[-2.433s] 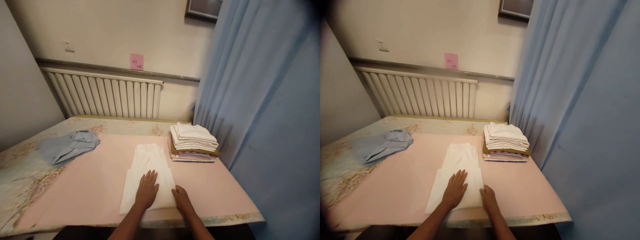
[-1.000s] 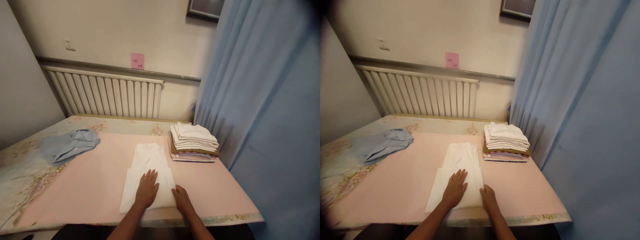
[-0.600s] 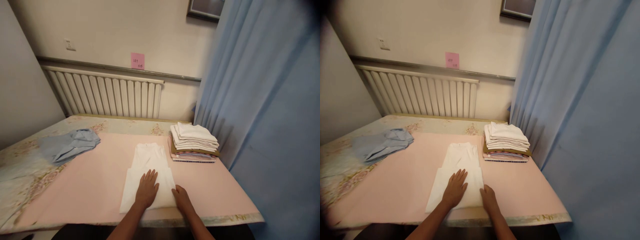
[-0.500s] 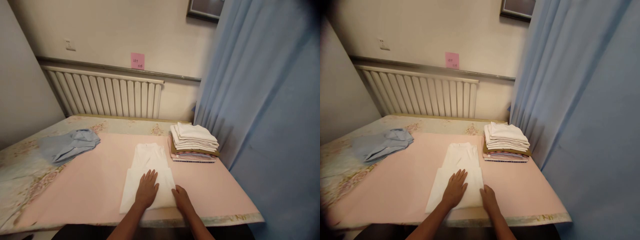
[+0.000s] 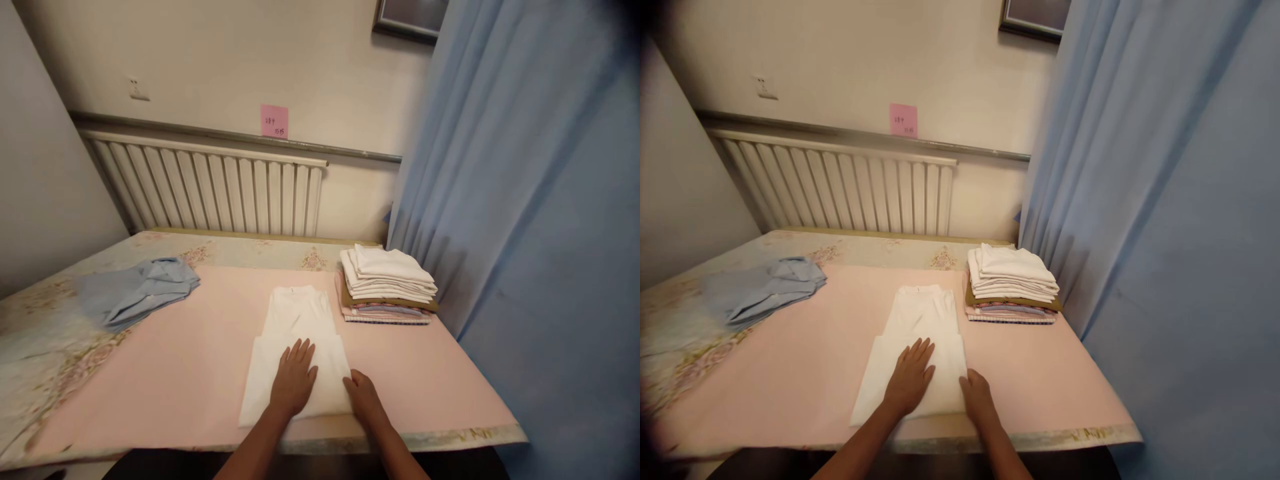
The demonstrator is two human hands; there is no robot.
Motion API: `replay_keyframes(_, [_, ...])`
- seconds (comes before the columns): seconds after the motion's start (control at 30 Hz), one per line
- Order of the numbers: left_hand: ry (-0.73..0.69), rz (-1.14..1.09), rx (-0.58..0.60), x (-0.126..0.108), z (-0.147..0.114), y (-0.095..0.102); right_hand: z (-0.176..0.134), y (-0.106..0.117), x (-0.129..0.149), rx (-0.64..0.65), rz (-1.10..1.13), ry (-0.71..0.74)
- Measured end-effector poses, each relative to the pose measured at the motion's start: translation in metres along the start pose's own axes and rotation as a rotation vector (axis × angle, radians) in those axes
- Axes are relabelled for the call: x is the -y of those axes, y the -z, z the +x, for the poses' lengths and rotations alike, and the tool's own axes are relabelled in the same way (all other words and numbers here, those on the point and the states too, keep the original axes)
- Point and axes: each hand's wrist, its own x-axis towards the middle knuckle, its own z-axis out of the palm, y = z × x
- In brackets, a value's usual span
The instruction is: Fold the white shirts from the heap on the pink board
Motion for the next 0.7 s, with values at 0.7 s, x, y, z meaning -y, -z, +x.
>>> replay_keyframes(0.7, [0.017,-0.024,0.026,-0.0023,-0.0003,0.0049,-0.0024,0.0018,0.0034,0.001,0.026,0.001])
